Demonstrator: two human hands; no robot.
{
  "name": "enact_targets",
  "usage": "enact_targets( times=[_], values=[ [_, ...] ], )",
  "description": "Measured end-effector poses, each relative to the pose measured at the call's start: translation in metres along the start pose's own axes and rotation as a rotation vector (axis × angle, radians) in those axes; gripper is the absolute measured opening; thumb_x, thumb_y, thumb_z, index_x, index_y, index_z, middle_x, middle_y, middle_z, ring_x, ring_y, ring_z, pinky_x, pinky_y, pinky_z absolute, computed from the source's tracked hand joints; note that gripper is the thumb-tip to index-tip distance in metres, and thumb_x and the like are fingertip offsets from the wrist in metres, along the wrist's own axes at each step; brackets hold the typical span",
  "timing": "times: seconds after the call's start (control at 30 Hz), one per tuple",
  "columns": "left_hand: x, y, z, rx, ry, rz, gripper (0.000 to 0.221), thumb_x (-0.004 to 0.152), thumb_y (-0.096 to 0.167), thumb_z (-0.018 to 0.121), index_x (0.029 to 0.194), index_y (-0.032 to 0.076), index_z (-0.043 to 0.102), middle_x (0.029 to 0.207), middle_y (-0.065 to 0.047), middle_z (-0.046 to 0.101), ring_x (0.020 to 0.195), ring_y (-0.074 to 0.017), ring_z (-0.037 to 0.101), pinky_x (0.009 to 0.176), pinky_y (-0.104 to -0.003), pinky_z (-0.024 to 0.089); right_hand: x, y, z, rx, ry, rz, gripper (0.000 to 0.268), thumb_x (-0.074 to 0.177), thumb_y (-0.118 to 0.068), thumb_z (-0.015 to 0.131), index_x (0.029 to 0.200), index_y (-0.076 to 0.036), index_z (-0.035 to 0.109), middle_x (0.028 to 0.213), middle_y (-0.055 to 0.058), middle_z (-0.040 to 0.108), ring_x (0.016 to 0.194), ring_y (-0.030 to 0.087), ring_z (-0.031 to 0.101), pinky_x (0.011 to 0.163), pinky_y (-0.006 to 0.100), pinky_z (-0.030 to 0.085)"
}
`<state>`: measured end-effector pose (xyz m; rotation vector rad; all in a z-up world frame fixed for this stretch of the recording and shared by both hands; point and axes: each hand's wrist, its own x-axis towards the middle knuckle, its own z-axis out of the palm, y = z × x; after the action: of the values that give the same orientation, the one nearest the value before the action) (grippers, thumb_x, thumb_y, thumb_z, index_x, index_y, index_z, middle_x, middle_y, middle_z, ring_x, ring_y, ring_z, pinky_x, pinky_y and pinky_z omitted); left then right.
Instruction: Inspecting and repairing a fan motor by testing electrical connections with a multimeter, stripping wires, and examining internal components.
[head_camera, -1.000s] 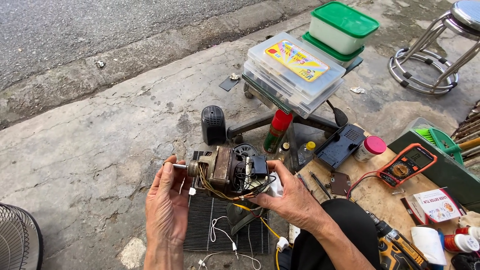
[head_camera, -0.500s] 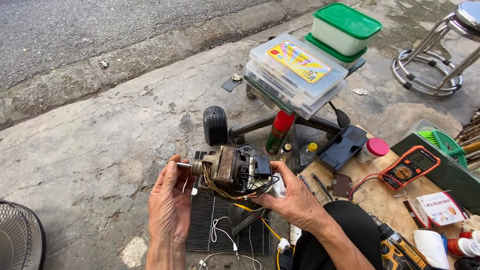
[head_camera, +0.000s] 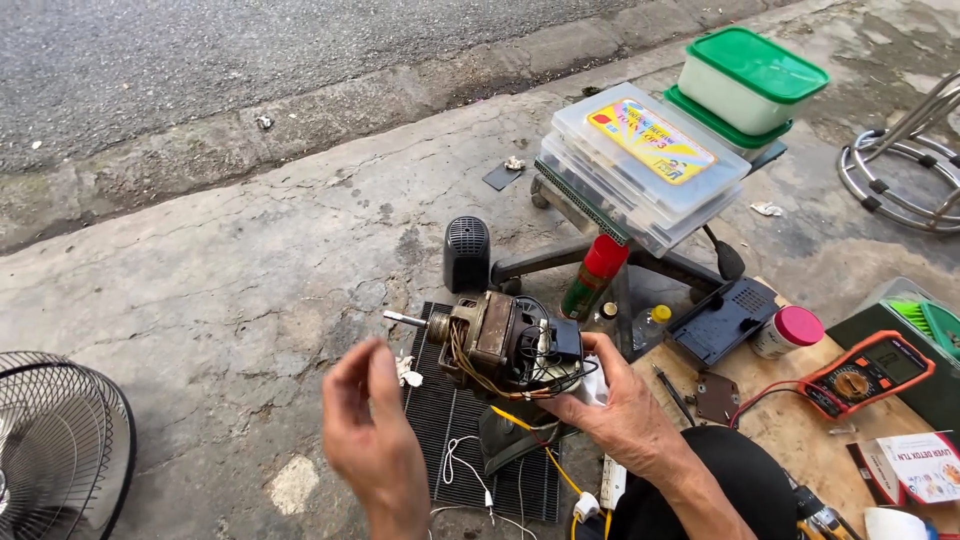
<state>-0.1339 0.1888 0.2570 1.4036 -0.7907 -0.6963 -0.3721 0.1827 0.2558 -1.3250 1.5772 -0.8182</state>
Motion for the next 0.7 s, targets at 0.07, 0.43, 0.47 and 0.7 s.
enact_targets(
  times=[0.07,0.43,0.47,0.7],
  values=[
    [-0.023,0.007,0.001,0.123,-0.091,0.252,0.023,0.096,0.021,0.074,0.117,0.012,0.075,0.114,-0.006,0.081,0.1,-0.0188,0.078,0.089,-0.033,0.068,0.0,-0.002,0.0,0.004,0.006,-0.024,0.081,0.069,-0.037,0.095,0.141,-0.016,0.066,0.125,0.005,0.089,0.11,0.02,0.086,0.099,0.038,0.064],
    [-0.047,-0.004,0.011,0.436,-0.283,0.66,0.031,0.078,0.007,0.091,0.105,0.02,0.083,0.089,0.005,0.07,0.073,-0.0107,0.065,0.064,-0.028,0.055,-0.003,0.003,0.005,-0.202,0.068,-0.075,0.072,0.079,-0.035,0.092,0.143,-0.02,0.063,0.131,0.0,0.084,0.108,0.015,0.081,0.095,0.033,0.06],
    [-0.048,-0.005,0.011,0.418,-0.287,0.666,0.031,0.079,0.007,0.09,0.106,0.02,0.083,0.091,0.005,0.072,0.075,-0.0116,0.066,0.065,-0.028,0.055,-0.003,0.003,0.004,-0.19,0.064,-0.06,0.072,0.079,-0.033,0.091,0.144,-0.021,0.062,0.129,-0.001,0.084,0.107,0.016,0.082,0.094,0.033,0.061],
    [-0.053,-0.008,0.005,0.189,-0.324,0.481,0.025,0.084,0.005,0.087,0.108,0.014,0.083,0.102,0.001,0.082,0.084,-0.0104,0.077,0.075,-0.026,0.065,-0.006,-0.007,0.005,-0.213,0.083,0.007,0.072,0.078,-0.042,0.092,0.142,-0.024,0.064,0.122,-0.001,0.086,0.102,0.015,0.083,0.091,0.032,0.06]
  ],
)
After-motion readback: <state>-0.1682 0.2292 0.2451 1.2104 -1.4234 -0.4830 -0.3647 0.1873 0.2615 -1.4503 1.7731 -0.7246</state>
